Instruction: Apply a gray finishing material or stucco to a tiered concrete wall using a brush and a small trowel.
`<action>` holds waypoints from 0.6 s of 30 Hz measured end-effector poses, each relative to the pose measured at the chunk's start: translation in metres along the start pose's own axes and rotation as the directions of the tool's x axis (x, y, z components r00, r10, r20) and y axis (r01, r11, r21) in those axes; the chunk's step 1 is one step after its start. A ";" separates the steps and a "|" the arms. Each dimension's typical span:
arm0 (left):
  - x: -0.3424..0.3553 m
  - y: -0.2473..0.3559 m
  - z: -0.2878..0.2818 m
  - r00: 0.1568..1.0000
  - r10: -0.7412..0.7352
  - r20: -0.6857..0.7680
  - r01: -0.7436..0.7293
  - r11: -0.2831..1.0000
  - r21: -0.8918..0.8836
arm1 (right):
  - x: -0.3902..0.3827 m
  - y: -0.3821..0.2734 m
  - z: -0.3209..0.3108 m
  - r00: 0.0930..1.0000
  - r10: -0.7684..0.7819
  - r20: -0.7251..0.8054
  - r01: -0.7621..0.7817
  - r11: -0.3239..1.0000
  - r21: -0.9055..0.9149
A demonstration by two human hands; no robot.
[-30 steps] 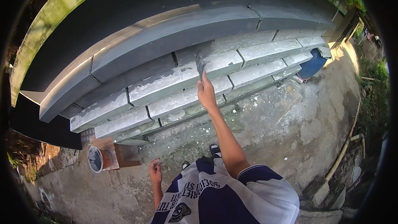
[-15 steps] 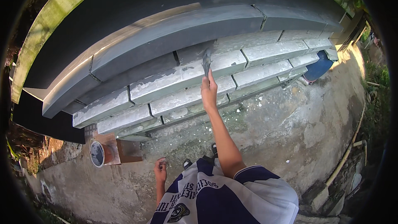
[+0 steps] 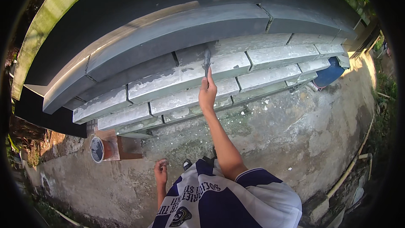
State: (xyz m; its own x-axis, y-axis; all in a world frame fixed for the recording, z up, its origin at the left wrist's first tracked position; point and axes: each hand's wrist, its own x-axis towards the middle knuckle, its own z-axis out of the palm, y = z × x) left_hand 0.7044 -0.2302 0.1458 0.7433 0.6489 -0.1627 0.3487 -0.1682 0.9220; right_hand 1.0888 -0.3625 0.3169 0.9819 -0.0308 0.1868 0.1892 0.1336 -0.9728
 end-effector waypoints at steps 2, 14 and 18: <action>-0.002 -0.004 0.007 1.000 0.007 -0.018 -0.007 1.000 -0.021 | 0.008 0.004 0.011 0.999 0.041 -0.018 -0.041 0.999 -0.003; -0.017 0.000 0.026 0.999 0.003 -0.033 -0.003 1.000 -0.003 | 0.021 -0.003 -0.015 0.998 0.067 0.001 -0.066 0.985 0.158; -0.017 -0.004 0.034 0.999 -0.019 -0.028 0.019 1.000 -0.005 | 0.019 0.020 -0.005 0.980 -0.025 0.198 0.031 0.999 -0.027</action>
State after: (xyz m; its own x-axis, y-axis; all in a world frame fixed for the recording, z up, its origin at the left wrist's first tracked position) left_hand 0.7101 -0.2659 0.1324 0.7203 0.6725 -0.1702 0.3594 -0.1520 0.9207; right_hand 1.1115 -0.3652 0.3001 0.9585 0.1623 0.2345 0.2194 0.1057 -0.9699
